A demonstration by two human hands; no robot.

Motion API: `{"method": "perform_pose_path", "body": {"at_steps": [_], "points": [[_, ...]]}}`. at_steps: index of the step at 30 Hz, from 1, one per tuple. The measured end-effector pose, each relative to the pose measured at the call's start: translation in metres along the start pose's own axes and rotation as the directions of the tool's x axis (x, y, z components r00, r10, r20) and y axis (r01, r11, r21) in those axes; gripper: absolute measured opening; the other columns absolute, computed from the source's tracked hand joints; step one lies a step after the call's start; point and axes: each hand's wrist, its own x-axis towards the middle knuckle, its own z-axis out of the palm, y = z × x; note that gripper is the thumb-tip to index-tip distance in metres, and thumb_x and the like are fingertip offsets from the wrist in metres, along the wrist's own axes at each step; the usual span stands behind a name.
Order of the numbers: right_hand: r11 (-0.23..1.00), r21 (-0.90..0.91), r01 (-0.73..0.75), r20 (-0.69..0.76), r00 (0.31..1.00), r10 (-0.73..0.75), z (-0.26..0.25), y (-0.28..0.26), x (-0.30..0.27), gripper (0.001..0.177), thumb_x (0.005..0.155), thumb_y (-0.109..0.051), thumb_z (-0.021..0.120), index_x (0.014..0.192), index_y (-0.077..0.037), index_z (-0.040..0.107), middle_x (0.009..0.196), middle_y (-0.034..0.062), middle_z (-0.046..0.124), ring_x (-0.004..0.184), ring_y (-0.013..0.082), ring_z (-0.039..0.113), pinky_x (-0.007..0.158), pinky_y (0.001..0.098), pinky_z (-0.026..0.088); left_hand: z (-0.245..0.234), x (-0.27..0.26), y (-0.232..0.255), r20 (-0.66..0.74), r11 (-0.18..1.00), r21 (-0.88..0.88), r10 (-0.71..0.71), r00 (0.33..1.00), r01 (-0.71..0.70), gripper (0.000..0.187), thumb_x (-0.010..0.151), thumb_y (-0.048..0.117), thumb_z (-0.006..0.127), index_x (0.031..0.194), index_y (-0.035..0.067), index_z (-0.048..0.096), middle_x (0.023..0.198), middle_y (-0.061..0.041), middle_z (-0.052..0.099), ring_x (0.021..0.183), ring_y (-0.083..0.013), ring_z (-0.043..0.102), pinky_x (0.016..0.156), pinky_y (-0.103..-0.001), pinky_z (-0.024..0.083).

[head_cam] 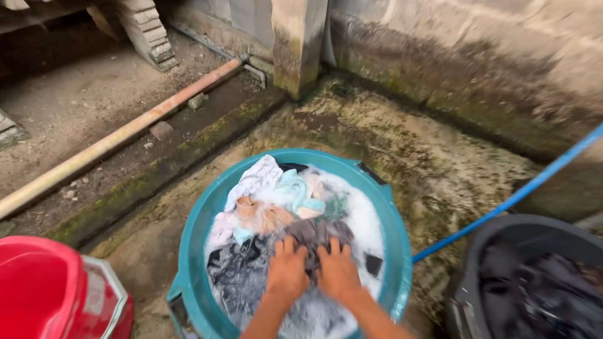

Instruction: Hand washing various dark and light colored clothing items in a plastic basin with soapy water.

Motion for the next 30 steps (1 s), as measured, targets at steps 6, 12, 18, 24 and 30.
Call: {"method": "perform_pose_path", "body": {"at_steps": [6, 12, 18, 24, 30], "points": [[0.981, -0.173, -0.09, 0.076, 0.992, 0.104, 0.093, 0.008, 0.025, 0.033, 0.093, -0.015, 0.065, 0.124, -0.01, 0.056, 0.137, 0.0175, 0.045, 0.126, 0.0433, 0.047, 0.093, 0.0511, 0.054, 0.112, 0.03, -0.067, -0.136, 0.983, 0.009, 0.181, 0.974, -0.181, 0.04, 0.08, 0.0, 0.066, 0.118, 0.013, 0.066, 0.134, -0.013, 0.047, 0.129, -0.0354, 0.044, 0.097, -0.047, 0.049], [0.941, 0.279, -0.19, 0.213, 0.968, 0.133, 0.071, 0.031, 0.054, 0.033, 0.087, 0.0, 0.056, 0.119, -0.01, 0.061, 0.12, 0.0143, 0.063, 0.109, 0.0313, 0.063, 0.092, 0.0442, 0.057, 0.045, 0.043, -0.039, 0.109, 0.983, 0.09, 0.147, 0.983, -0.157, 0.027, 0.086, 0.013, 0.066, 0.112, 0.011, 0.071, 0.135, -0.018, 0.053, 0.125, -0.0389, 0.053, 0.098, -0.049, 0.05], [0.676, 0.718, -0.167, 0.054, 0.981, 0.185, -0.055, 0.041, 0.051, 0.027, 0.089, 0.004, 0.056, 0.111, -0.009, 0.064, 0.105, 0.0114, 0.069, 0.09, 0.0249, 0.069, 0.076, 0.0372, 0.056, -0.096, 0.054, -0.001, 0.033, 0.989, -0.147, 0.017, 0.999, -0.012, 0.031, 0.078, 0.018, 0.059, 0.097, 0.0, 0.076, 0.105, -0.03, 0.071, 0.102, -0.043, 0.07, 0.095, -0.047, 0.055], [0.239, 0.947, 0.214, -0.239, 0.968, 0.079, -0.286, -0.054, 0.004, 0.017, 0.088, 0.003, 0.056, 0.104, -0.001, 0.057, 0.102, 0.0131, 0.066, 0.088, 0.0256, 0.071, 0.073, 0.0417, 0.066, -0.218, 0.094, 0.047, -0.629, 0.858, -0.203, 0.255, 0.735, -0.472, 0.028, 0.085, 0.027, 0.055, 0.084, 0.003, 0.069, 0.088, -0.026, 0.07, 0.084, -0.0446, 0.067, 0.076, -0.052, 0.053], [0.196, 0.825, 0.53, -0.504, 0.847, -0.17, -0.413, -0.106, -0.033, 0.032, 0.095, 0.0, 0.055, 0.127, -0.002, 0.057, 0.109, 0.0084, 0.063, 0.097, 0.0196, 0.063, 0.084, 0.0389, 0.061, -0.378, -0.034, 0.164, -0.473, 0.406, -0.737, 0.262, 0.841, -0.54, 0.027, 0.079, 0.031, 0.067, 0.082, 0.004, 0.069, 0.074, -0.004, 0.067, 0.064, -0.0155, 0.061, 0.057, -0.034, 0.052]]}}
